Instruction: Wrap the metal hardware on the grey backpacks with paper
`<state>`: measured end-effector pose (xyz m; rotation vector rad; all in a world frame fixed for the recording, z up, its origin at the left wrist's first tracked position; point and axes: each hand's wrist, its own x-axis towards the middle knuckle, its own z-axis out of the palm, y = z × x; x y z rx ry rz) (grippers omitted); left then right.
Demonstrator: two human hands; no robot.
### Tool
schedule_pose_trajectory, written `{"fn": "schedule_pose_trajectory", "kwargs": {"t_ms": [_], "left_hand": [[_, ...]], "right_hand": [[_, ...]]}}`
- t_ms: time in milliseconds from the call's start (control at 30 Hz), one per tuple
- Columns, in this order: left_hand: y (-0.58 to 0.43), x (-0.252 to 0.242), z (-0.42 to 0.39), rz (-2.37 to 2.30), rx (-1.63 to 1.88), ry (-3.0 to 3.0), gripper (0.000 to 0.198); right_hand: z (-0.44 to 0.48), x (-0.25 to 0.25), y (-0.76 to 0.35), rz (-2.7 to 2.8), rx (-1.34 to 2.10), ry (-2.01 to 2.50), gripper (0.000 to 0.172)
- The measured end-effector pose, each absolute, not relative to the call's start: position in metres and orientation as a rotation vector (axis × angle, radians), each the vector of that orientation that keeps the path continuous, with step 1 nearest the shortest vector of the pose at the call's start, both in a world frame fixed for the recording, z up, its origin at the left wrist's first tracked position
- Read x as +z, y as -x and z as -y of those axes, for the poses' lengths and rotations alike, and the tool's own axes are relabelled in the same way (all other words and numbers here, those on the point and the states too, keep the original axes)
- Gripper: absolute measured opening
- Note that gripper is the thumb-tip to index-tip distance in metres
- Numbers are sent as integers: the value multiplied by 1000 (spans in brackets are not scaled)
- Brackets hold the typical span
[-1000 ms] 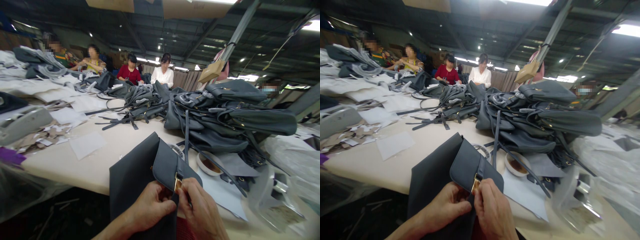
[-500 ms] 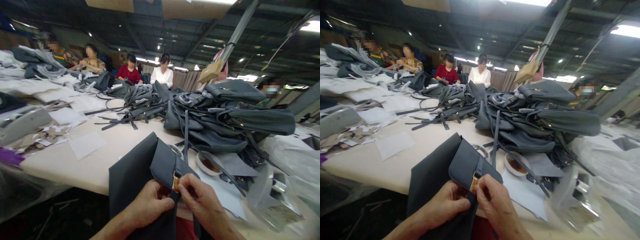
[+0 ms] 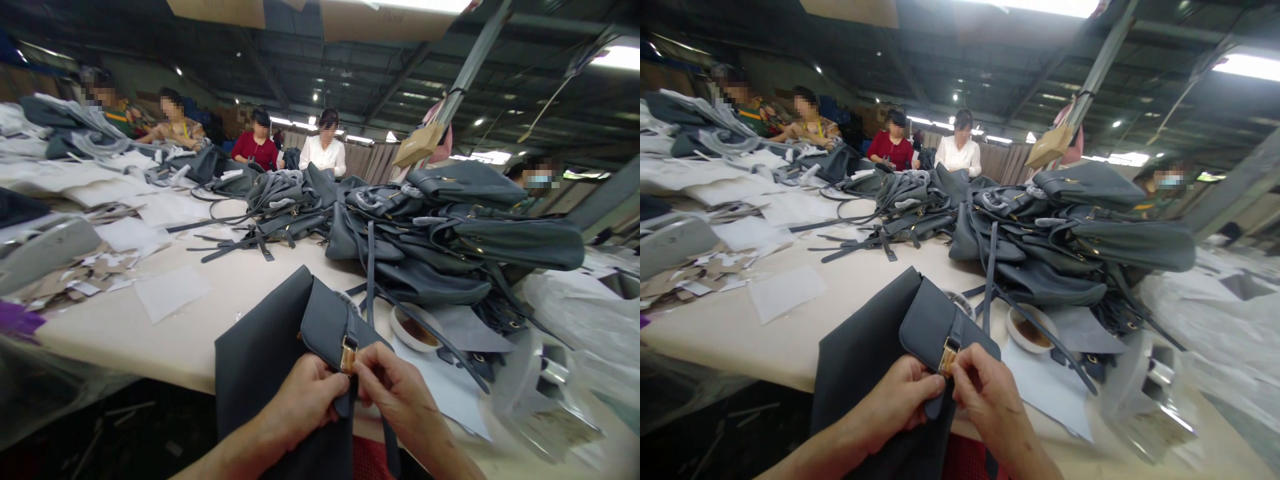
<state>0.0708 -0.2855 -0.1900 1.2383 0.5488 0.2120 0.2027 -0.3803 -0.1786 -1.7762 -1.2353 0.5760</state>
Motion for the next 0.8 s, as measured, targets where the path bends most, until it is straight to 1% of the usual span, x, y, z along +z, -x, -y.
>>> {"fn": "schedule_pose_trajectory", "kwargs": {"t_ms": [167,200,267,333,400,567,800], "left_hand": [[-72,-186,285,-683,214,-1217,17],[-73,-186,286,-695,217,-1220,18],[-73,-188,288,-684,226,-1238,20],[-72,-190,289,-646,244,-1250,21],[-71,-193,290,-615,258,-1256,20],[-67,-198,293,-585,293,-1298,20],[-64,-198,293,-580,274,-1328,19]], "right_hand": [[389,-183,-206,1123,572,1730,32],[391,-184,-205,1135,546,1732,32],[395,-185,-202,1192,475,1738,26],[396,-187,-197,1257,385,1748,18],[395,-189,-191,1294,297,1772,14],[390,-197,-182,1428,29,1782,21],[389,-207,-187,1635,-380,1782,23]]}}
